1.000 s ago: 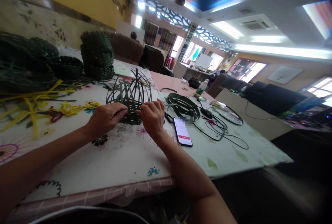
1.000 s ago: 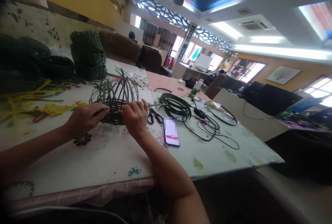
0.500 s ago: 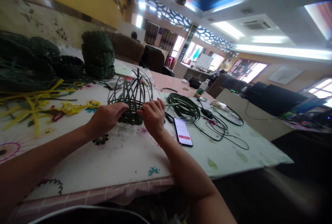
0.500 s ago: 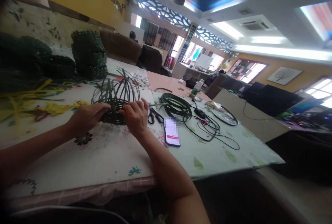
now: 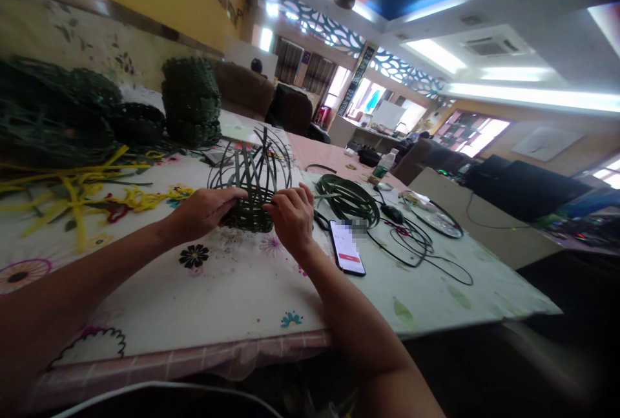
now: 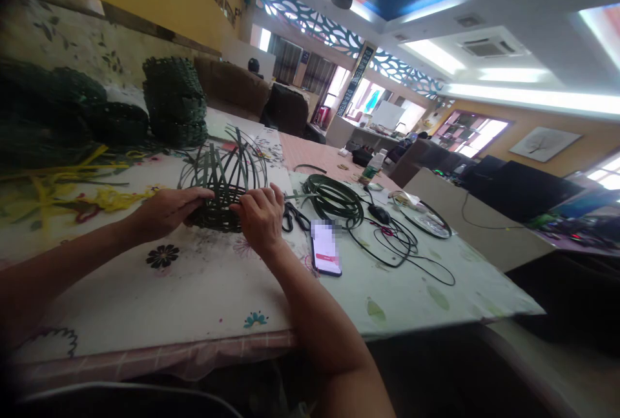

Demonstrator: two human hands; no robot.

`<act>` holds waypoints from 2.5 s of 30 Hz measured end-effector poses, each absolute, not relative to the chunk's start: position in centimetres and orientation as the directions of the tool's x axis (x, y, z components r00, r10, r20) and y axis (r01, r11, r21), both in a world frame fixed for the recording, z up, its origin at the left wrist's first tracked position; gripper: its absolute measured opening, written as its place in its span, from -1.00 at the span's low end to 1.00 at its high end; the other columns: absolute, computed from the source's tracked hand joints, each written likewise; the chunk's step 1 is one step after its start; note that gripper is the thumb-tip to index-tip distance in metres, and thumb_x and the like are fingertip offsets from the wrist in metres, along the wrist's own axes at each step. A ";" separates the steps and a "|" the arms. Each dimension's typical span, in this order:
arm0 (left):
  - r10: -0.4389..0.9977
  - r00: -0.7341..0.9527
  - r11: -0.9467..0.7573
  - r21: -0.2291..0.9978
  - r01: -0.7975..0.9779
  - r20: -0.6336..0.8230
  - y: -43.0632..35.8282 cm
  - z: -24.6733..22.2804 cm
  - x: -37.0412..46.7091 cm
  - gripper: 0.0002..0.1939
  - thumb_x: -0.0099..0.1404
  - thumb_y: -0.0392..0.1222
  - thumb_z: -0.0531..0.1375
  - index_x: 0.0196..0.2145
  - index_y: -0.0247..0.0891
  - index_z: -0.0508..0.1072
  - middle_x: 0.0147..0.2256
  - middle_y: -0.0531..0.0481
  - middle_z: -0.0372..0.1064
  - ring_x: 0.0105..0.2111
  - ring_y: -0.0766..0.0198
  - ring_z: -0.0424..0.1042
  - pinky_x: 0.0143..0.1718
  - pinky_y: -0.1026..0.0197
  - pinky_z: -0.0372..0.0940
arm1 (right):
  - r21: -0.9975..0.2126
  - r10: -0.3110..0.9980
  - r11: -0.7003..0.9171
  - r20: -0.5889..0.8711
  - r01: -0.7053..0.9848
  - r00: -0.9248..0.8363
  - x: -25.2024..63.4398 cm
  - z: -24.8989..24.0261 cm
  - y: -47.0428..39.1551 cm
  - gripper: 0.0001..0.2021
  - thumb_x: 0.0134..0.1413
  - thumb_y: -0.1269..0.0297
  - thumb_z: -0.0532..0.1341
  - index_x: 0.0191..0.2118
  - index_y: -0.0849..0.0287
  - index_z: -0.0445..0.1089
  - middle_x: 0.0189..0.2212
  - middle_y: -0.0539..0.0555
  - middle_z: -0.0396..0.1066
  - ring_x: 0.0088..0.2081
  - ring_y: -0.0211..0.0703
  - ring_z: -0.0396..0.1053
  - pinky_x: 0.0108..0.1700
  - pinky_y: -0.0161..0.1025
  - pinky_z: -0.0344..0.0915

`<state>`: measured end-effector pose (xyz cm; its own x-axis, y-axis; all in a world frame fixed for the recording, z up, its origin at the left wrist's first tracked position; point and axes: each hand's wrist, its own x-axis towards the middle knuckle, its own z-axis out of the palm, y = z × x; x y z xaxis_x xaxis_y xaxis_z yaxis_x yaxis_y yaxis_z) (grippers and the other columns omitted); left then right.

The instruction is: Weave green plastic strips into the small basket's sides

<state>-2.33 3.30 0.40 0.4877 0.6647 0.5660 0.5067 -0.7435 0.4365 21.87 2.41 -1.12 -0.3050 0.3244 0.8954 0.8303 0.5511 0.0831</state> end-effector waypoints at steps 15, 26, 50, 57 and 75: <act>0.773 0.437 -0.633 0.604 0.484 0.460 2.4 1.2 -2.0 -0.63 0.51 -0.05 0.02 0.06 -0.25 0.50 -0.35 0.03 0.55 -0.60 0.38 0.45 -0.44 0.33 0.37 | 0.073 0.316 0.572 0.900 0.817 -0.301 21.9 -1.4 2.6 -0.80 0.40 0.20 0.25 -0.32 0.08 0.41 -0.32 0.00 0.54 -0.22 -0.15 0.44 0.26 -0.10 0.18; 0.804 0.440 -0.581 0.682 0.443 0.400 3.2 0.8 -2.2 -0.59 0.49 -0.02 0.04 0.16 -0.26 0.41 -0.42 0.05 0.49 -0.65 0.36 0.45 -0.55 0.36 0.37 | 0.049 0.305 0.607 0.908 0.794 -0.288 21.9 -1.4 2.6 -0.77 0.42 0.16 0.22 -0.32 0.08 0.43 -0.31 0.02 0.53 -0.22 -0.14 0.43 0.24 -0.09 0.21; 0.836 0.400 -0.537 0.710 0.455 0.376 2.0 1.7 -2.1 -0.58 0.49 -0.03 0.04 0.16 -0.26 0.43 -0.40 0.02 0.53 -0.63 0.35 0.45 -0.52 0.33 0.37 | 0.021 0.372 0.618 0.873 0.786 -0.316 22.1 -1.2 2.6 -0.80 0.42 0.21 0.21 -0.30 0.08 0.45 -0.29 0.03 0.54 -0.20 -0.15 0.46 0.23 -0.09 0.23; 0.818 0.396 -0.567 0.701 0.431 0.418 2.0 1.5 -2.1 -0.59 0.50 -0.07 0.05 0.16 -0.26 0.45 -0.40 0.02 0.55 -0.64 0.39 0.43 -0.54 0.38 0.34 | -0.008 0.409 0.615 0.858 0.789 -0.310 22.1 -1.1 2.6 -0.82 0.39 0.23 0.23 -0.31 0.07 0.45 -0.29 0.02 0.55 -0.20 -0.15 0.47 0.23 -0.08 0.24; 0.820 0.396 -0.558 0.727 0.399 0.412 2.1 1.5 -2.2 -0.61 0.49 -0.03 0.08 0.12 -0.25 0.47 -0.46 0.08 0.48 -0.65 0.38 0.42 -0.57 0.38 0.36 | -0.029 0.407 0.637 0.861 0.770 -0.304 22.1 -1.3 2.7 -0.81 0.40 0.21 0.23 -0.30 0.09 0.46 -0.29 0.03 0.52 -0.18 -0.15 0.46 0.18 -0.10 0.28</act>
<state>-2.15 2.14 1.46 0.3963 0.8203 0.4123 0.3990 -0.5583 0.7274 22.15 2.69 -1.30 -0.3044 0.4066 0.8614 0.7702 0.6372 -0.0286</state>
